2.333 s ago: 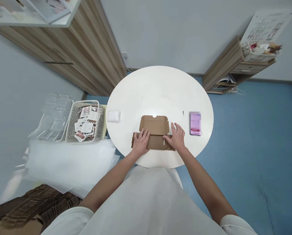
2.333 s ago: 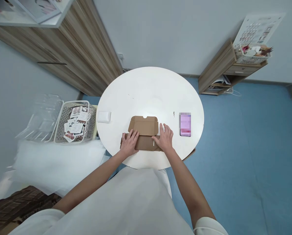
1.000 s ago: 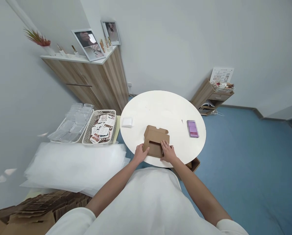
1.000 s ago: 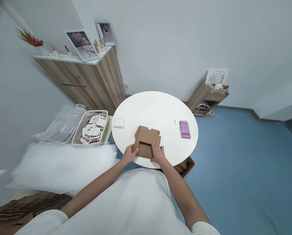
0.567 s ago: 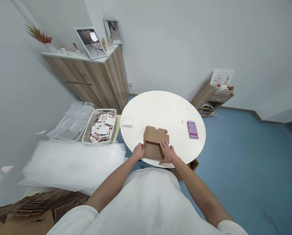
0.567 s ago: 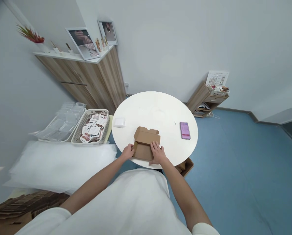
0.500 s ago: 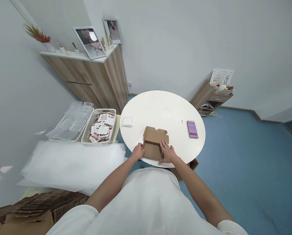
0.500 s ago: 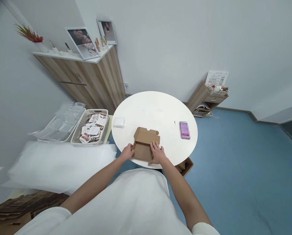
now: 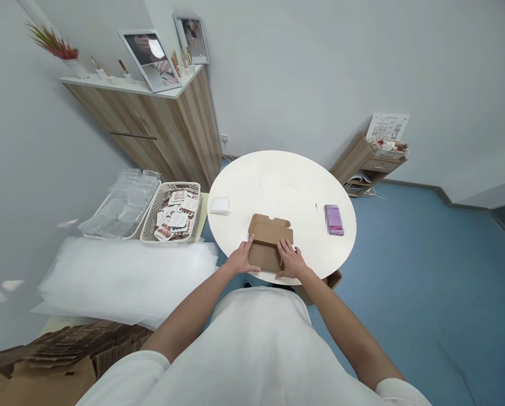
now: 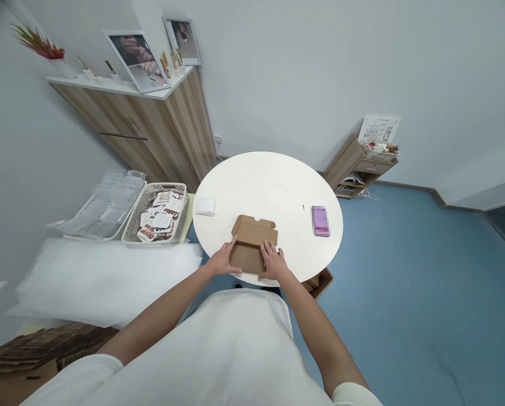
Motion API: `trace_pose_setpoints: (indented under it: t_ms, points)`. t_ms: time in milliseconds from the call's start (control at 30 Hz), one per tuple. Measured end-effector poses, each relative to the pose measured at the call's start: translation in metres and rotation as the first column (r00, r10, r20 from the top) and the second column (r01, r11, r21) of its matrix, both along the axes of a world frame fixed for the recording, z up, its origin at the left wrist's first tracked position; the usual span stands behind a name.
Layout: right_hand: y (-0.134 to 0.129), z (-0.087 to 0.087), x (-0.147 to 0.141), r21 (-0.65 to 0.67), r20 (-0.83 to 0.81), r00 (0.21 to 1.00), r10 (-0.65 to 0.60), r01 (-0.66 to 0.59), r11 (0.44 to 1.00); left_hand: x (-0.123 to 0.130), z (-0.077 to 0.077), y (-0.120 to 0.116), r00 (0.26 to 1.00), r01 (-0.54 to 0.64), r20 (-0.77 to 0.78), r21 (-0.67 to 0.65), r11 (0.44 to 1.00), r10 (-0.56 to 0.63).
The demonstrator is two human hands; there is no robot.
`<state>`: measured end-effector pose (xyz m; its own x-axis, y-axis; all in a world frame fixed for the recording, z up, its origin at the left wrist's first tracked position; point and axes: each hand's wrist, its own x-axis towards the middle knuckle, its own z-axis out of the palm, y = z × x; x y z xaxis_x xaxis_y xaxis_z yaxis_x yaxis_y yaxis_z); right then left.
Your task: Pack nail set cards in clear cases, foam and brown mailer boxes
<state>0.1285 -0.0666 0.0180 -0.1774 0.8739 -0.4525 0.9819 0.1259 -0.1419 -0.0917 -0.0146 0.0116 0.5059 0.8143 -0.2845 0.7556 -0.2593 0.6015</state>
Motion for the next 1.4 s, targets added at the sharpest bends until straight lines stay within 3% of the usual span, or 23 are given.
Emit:
trace_pose_setpoints:
  t_ms: [100, 167, 267, 333, 400, 533, 700, 767, 900, 1000, 1167, 1400]
  points:
    - [-0.001, 0.001, 0.002, 0.021, -0.035, 0.999, 0.021, -0.020, 1.000, 0.004, 0.003, 0.006, 0.996, 0.040, -0.081, -0.054, 0.998, -0.045]
    - [-0.006, -0.001, 0.005, 0.060, -0.078, 0.997, -0.026, 0.031, 0.998, 0.006, 0.001, 0.009, 0.995, 0.033, -0.094, -0.054, 0.998, -0.038]
    - [-0.022, -0.011, 0.014, 0.123, -0.193, 0.935, -0.297, 0.323, 0.938, 0.008, -0.004, 0.009, 0.997, 0.029, -0.075, -0.041, 0.999, -0.032]
    - [-0.036, -0.020, 0.021, 0.108, -0.317, 0.807, -0.499, 0.553, 0.826, 0.009, -0.006, 0.007, 0.998, 0.016, -0.062, -0.033, 0.999, -0.018]
    - [-0.047, -0.026, 0.029, 0.025, -0.426, 0.673, -0.605, 0.677, 0.736, 0.012, -0.007, 0.006, 0.998, -0.005, -0.061, -0.031, 1.000, 0.003]
    - [-0.050, -0.023, 0.038, -0.189, -0.500, 0.518, -0.694, 0.717, 0.671, 0.023, -0.005, 0.005, 0.997, -0.017, -0.081, -0.030, 0.999, 0.015]
    - [-0.037, -0.011, 0.035, -0.344, -0.637, 0.224, -0.737, 0.773, 0.533, 0.040, -0.004, 0.000, 0.992, 0.011, -0.129, -0.048, 0.999, -0.017]
    - [-0.033, -0.012, 0.034, -0.303, -0.644, 0.231, -0.729, 0.798, 0.520, 0.046, -0.004, -0.003, 0.991, 0.022, -0.129, -0.037, 0.999, -0.027]
    - [-0.029, -0.020, 0.039, -0.142, -0.529, 0.396, -0.750, 0.830, 0.539, 0.053, -0.006, -0.011, 0.996, 0.002, -0.094, -0.029, 1.000, -0.004]
    - [-0.025, -0.026, 0.046, -0.104, -0.495, 0.447, -0.745, 0.821, 0.562, 0.053, -0.010, -0.022, 0.999, -0.043, 0.004, -0.046, 0.998, 0.043]
    - [-0.019, -0.032, 0.053, -0.078, -0.527, 0.451, -0.721, 0.819, 0.569, 0.050, -0.019, -0.047, 0.920, -0.255, 0.254, -0.190, 0.948, 0.299]
    - [-0.014, -0.033, 0.065, -0.108, -0.573, 0.392, -0.720, 0.834, 0.541, 0.071, -0.024, -0.045, 0.860, -0.305, 0.311, -0.321, 0.897, 0.404]
